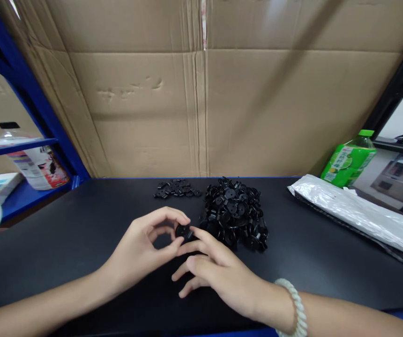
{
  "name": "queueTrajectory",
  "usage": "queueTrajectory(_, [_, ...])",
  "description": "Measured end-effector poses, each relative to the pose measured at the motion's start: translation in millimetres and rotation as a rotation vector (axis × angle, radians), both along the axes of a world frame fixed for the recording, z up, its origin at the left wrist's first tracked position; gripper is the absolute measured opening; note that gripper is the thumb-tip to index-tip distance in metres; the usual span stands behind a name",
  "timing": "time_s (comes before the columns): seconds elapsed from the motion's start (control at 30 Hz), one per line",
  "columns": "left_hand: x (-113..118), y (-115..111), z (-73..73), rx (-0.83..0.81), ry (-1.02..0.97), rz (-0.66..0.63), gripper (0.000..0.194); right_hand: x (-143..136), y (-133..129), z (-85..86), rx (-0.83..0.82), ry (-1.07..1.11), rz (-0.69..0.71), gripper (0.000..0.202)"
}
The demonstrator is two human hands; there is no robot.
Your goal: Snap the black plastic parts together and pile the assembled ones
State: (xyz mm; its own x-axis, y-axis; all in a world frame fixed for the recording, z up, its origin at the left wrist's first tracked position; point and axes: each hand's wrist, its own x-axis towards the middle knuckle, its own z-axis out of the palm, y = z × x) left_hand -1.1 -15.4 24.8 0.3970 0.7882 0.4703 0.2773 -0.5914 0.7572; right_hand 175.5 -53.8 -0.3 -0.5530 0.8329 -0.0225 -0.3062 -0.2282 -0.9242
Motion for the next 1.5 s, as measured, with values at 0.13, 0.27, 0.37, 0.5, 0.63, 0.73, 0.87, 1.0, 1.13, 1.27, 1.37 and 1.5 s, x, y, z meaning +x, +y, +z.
queueTrajectory(0.13, [5, -13, -2.4, -0.053, -0.038, -0.097, 0.023, -1, 0, 7.7, 0.010, 0.063, 0.038, 0.027])
queueTrajectory(0.27, [6, -16, -1.1, 0.070, -0.054, -0.164, 0.014, -1, 0, 10.7, 0.005, 0.097, 0.041, 0.018])
queueTrajectory(0.37, [5, -16, 2.6, 0.140, -0.065, -0.199, 0.015, 0, 0, 11.9, 0.006, 0.128, 0.062, 0.013])
queueTrajectory(0.5, [2, -15, 6.0, 0.207, -0.083, -0.228, 0.020, 1, 1, 15.3, 0.018, 0.132, 0.093, 0.015])
queueTrajectory(0.63, [0, -16, 5.9, 0.198, -0.054, -0.261, 0.021, 1, 3, 17.4, 0.028, 0.113, 0.114, 0.017])
queueTrajectory(0.73, [1, -18, 5.5, 0.206, -0.033, -0.267, 0.022, 2, 4, 15.0, 0.075, 0.052, 0.121, 0.027])
queueTrajectory(0.87, [5, -20, 6.7, 0.265, -0.017, -0.288, 0.020, 2, 3, 10.9, 0.144, -0.017, 0.138, 0.038])
queueTrajectory(1.0, [8, -23, 7.1, 0.216, 0.008, -0.289, 0.017, 0, -1, 11.8, 0.146, -0.015, 0.139, 0.026])
queueTrajectory(1.13, [10, -24, 5.4, 0.074, -0.014, -0.242, 0.018, 0, -2, 12.3, 0.167, -0.098, 0.112, 0.015])
queueTrajectory(1.27, [10, -22, 3.9, -0.055, -0.054, -0.254, 0.018, 2, 0, 8.4, 0.195, -0.165, 0.098, 0.017])
queueTrajectory(1.37, [11, -21, 3.8, -0.055, -0.077, -0.257, 0.019, 3, 0, 7.8, 0.218, -0.156, 0.092, 0.019])
queueTrajectory(1.5, [12, -20, 1.2, 0.017, -0.116, -0.264, 0.019, 2, -1, 10.4, 0.197, -0.120, 0.084, 0.019])
